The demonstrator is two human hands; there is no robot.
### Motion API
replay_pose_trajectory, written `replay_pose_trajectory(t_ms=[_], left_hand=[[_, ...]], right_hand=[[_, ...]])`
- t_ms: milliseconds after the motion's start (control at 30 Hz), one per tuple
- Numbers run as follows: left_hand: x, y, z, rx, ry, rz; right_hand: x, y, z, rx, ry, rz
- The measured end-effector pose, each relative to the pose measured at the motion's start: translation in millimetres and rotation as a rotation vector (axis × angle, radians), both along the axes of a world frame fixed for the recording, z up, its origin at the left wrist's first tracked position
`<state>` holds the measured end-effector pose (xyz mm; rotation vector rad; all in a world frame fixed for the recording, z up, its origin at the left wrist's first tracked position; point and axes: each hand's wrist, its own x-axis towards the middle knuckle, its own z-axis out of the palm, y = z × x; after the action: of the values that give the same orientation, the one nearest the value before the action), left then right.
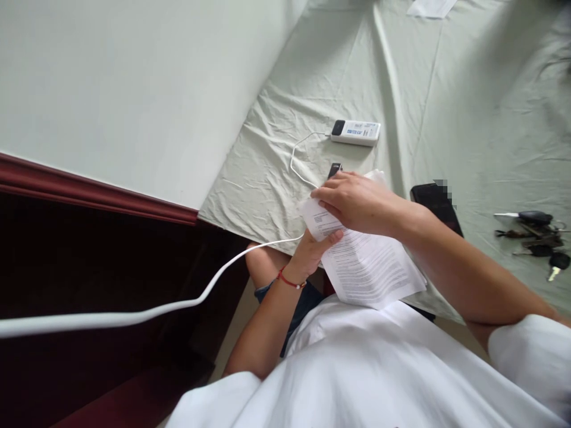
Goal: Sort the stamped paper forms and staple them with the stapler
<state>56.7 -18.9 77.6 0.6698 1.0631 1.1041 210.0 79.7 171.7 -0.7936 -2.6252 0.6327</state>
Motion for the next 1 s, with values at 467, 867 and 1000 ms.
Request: replay_pose_trajectory(t_ms=[467, 867, 1000], left_hand=[[6, 12, 14.4, 0.080, -0.174, 0.148], [4, 8, 3.6, 0.098, -0.200, 0.178], [4, 8, 1.3, 0.090, -0.173, 0.186]], right_hand=[[6, 0, -1.2, -0.118, 0.101, 0.001], [7, 2, -3.9, -0.136, 0.097, -0.002], [7, 3, -4.4, -0.135, 0.112, 0.016]])
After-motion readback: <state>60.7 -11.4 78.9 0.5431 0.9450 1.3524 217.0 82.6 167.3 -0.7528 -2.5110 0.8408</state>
